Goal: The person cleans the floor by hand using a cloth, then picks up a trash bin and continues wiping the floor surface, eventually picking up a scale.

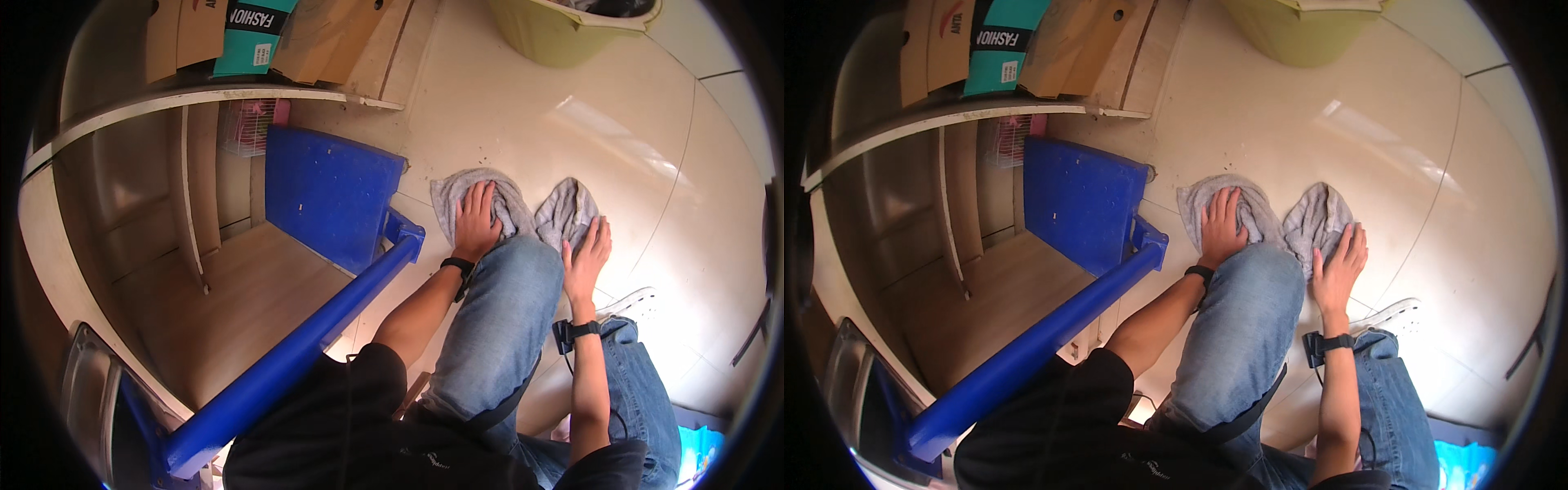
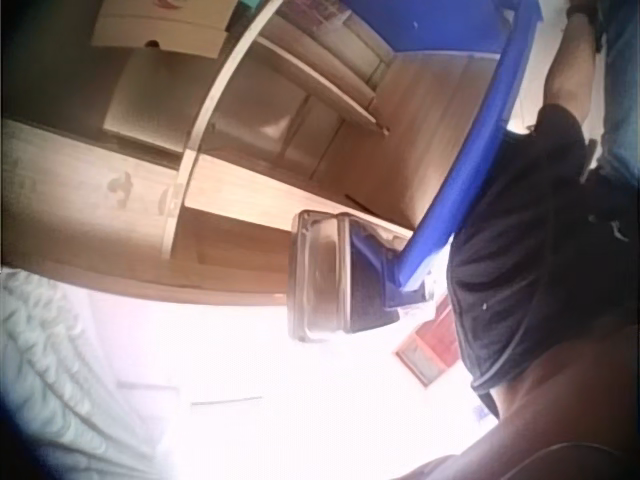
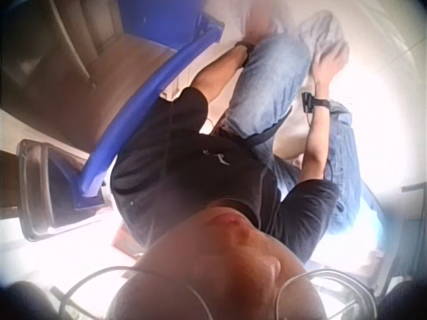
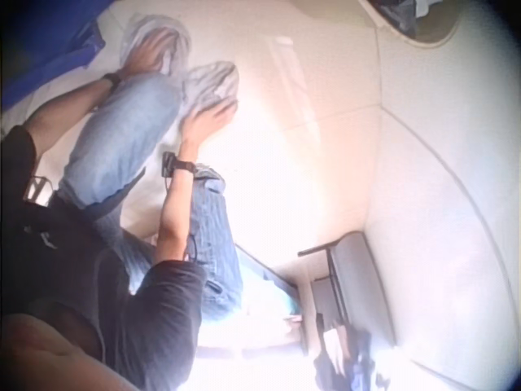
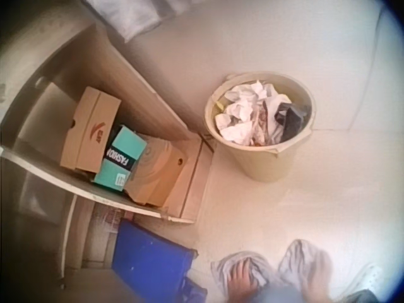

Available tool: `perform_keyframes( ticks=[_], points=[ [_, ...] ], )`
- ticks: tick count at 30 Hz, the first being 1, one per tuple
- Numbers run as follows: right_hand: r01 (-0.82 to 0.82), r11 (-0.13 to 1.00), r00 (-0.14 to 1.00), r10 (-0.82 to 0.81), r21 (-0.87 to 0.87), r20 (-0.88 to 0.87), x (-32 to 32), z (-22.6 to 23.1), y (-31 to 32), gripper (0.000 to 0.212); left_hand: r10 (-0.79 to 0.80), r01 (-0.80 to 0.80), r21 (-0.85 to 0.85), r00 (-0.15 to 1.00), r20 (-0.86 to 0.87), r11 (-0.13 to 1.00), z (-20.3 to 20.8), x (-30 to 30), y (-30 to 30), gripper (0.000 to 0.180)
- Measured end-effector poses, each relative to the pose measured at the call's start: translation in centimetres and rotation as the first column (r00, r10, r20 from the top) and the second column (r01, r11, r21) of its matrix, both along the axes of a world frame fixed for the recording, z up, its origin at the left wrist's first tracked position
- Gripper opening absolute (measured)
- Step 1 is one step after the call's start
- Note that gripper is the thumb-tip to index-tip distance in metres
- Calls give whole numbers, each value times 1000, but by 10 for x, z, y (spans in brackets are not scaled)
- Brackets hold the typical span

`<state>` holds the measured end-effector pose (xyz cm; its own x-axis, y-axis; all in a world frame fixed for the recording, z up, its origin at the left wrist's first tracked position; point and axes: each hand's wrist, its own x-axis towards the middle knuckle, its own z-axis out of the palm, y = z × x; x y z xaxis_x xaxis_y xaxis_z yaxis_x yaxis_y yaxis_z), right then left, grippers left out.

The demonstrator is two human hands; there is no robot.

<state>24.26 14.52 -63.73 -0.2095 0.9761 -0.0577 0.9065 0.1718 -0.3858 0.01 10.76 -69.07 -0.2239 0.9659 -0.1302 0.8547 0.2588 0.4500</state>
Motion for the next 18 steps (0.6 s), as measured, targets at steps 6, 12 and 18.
perform_keyframes(
  ticks=[6, 12, 18],
  points=[
    [38, 998, 979, -49, -59, -197, -50, -27, -10, 87, 50, -49, 39, 998, -36, 998, 7, -11, -3, 77],
    [177, 979, 967, -191, -98, -166, -66, -42, -3, 103, 467, -474, 11, 863, -191, 881, 8, 1, -11, 77],
    [279, 959, 952, -282, -43, -115, -85, -36, 43, 107, 510, -513, 80, 802, -310, 855, -1, -16, 4, 80]
  ],
)
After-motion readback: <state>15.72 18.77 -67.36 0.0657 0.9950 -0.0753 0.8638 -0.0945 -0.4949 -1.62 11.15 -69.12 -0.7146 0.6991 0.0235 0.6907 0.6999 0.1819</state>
